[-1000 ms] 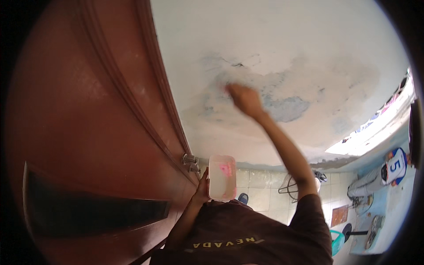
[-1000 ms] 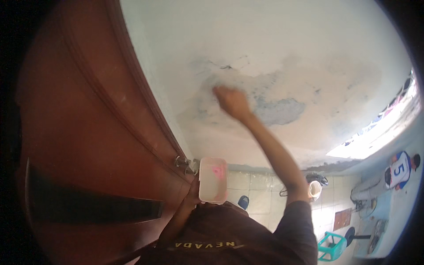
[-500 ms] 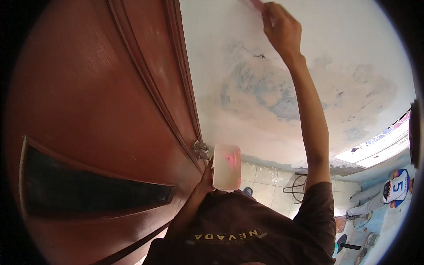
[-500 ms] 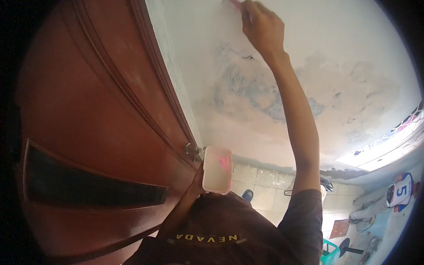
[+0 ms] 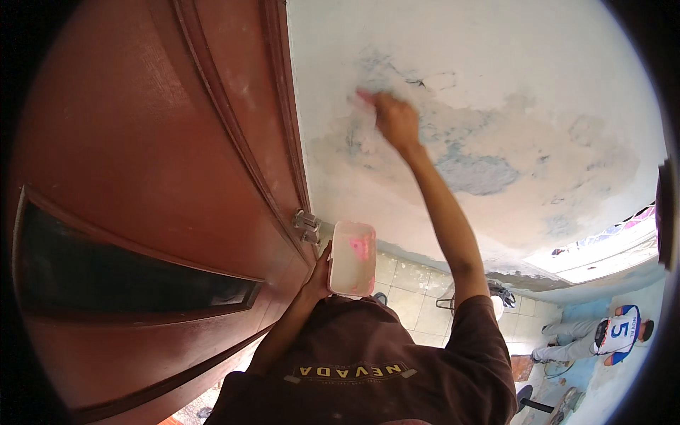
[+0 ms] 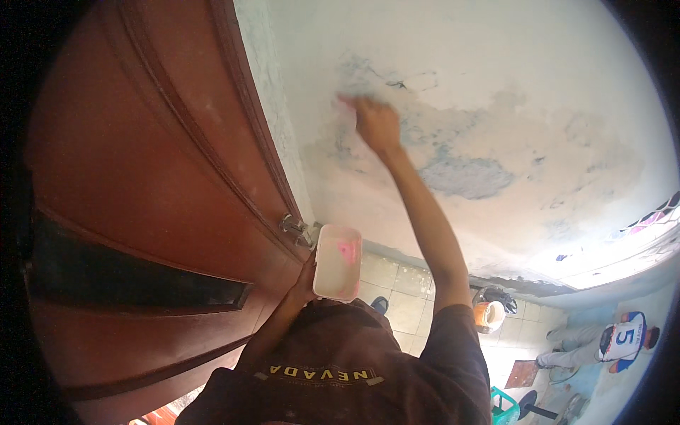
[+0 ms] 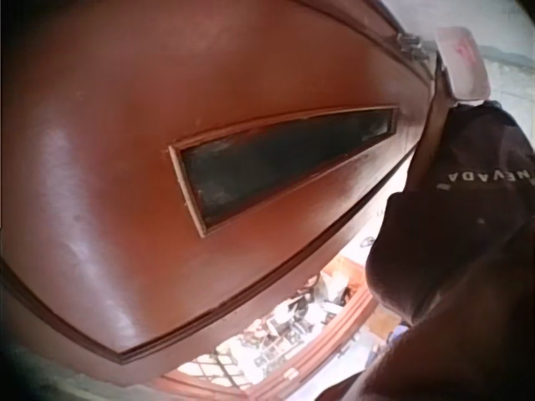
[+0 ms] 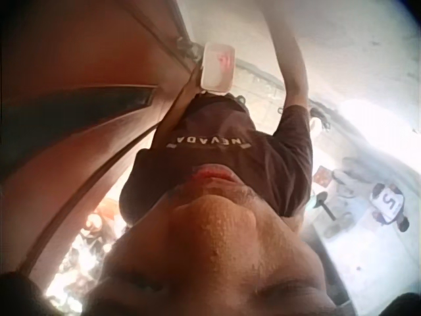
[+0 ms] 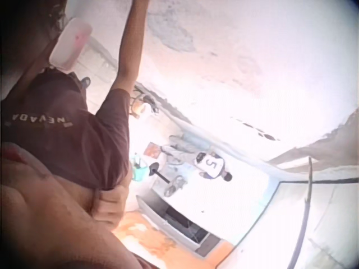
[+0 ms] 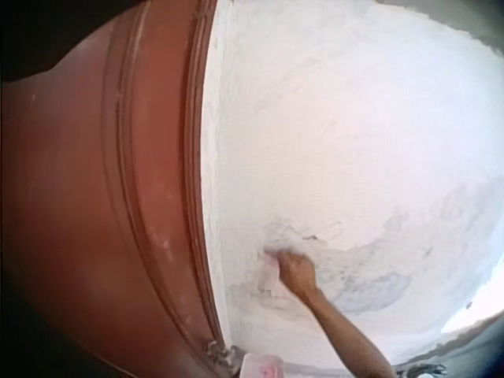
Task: The person applies a white patching compound to a wall using a red putty knife. The person repeatedly scoops the compound from a small pink container and spreads it over damaged or uneven areas of the wall surface near a door.
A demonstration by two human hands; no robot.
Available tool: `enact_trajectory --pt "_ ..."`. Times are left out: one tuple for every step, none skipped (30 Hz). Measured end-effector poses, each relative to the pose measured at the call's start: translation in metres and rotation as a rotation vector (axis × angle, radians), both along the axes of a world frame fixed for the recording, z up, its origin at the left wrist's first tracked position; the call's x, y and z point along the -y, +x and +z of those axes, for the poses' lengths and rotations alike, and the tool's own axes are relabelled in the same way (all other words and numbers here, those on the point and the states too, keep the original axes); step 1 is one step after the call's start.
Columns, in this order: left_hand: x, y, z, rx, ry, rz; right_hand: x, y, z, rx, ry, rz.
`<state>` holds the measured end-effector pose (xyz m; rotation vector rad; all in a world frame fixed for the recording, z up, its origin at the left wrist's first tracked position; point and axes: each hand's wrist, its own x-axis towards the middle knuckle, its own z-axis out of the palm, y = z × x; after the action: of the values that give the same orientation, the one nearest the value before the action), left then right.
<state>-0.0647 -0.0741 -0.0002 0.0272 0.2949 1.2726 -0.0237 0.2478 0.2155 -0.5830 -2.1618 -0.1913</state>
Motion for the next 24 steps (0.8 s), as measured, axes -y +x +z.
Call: enact_trajectory --pt "0.000 0.001 -0.001 0.016 -0.006 -0.005 0.006 0.004 0.045 -0.071 0.045 -0.023" --pt "-0.001 0.004 -0.001 0.031 -0.013 -0.021 0.002 0.011 0.077 -0.172 0.159 -0.033" --pt "-0.001 0.005 -0.003 0.044 -0.021 -0.033 0.000 0.017 0.102 -0.273 0.271 -0.040" --pt "0.001 0.004 -0.005 0.031 -0.016 -0.014 0.003 0.019 0.122 -0.364 0.293 -0.002" --pt "0.001 0.005 -0.005 0.026 -0.004 0.009 0.007 0.019 0.137 -0.448 0.320 0.044" --pt "0.002 0.006 -0.005 0.020 0.006 0.035 0.017 0.021 0.140 -0.474 0.199 0.070" --pt "0.004 0.005 -0.006 -0.014 -0.001 0.061 0.024 0.020 0.128 -0.425 0.144 0.099" --pt "0.002 0.008 0.001 -0.044 -0.001 0.069 0.028 0.026 0.110 -0.370 0.101 0.111" --pt "0.001 0.008 0.008 -0.077 -0.004 0.079 0.030 0.029 0.086 -0.319 0.053 0.125" --pt "-0.001 0.008 0.014 -0.119 -0.003 0.084 0.027 0.026 0.046 -0.205 -0.005 0.097" --pt "-0.003 0.009 0.018 -0.161 -0.002 0.086 0.023 0.023 0.000 -0.091 -0.065 0.068" --pt "-0.004 0.009 0.020 -0.203 0.001 0.093 0.024 0.022 -0.039 0.011 -0.145 0.066" --pt "-0.004 0.009 0.016 -0.174 0.001 0.096 0.024 0.018 -0.068 0.112 -0.225 0.072" --pt "-0.002 0.007 0.009 -0.144 -0.001 0.097 0.021 0.017 -0.091 0.141 -0.208 0.068" --pt "-0.005 0.006 0.008 -0.121 -0.004 0.086 0.015 0.019 -0.104 0.163 -0.193 0.055" --pt "-0.005 0.007 0.008 -0.143 -0.009 0.080 0.006 0.023 -0.115 0.185 -0.177 0.038" --pt "-0.003 0.007 0.010 -0.165 -0.011 0.088 0.000 0.018 -0.103 0.142 -0.132 0.015" --pt "-0.002 0.009 0.010 -0.181 -0.012 0.094 -0.006 0.015 -0.074 0.104 -0.085 -0.010" --pt "-0.003 0.011 0.005 -0.131 -0.024 0.067 -0.009 0.017 -0.042 0.071 -0.041 -0.040" --pt "-0.003 0.009 -0.002 -0.083 -0.036 0.039 -0.008 0.018 -0.005 -0.010 0.022 -0.071" --pt "-0.007 0.007 -0.005 -0.042 -0.042 0.011 -0.006 0.020 0.036 -0.099 0.090 -0.103" --pt "-0.007 0.007 -0.003 -0.080 -0.045 0.015 -0.002 0.026 0.072 -0.229 0.183 -0.064" --pt "-0.007 0.008 0.000 -0.119 -0.045 0.022 0.001 0.031 0.103 -0.361 0.280 -0.020" --pt "-0.006 0.009 0.001 -0.154 -0.048 0.032 0.007 0.037 0.124 -0.418 0.236 0.001"
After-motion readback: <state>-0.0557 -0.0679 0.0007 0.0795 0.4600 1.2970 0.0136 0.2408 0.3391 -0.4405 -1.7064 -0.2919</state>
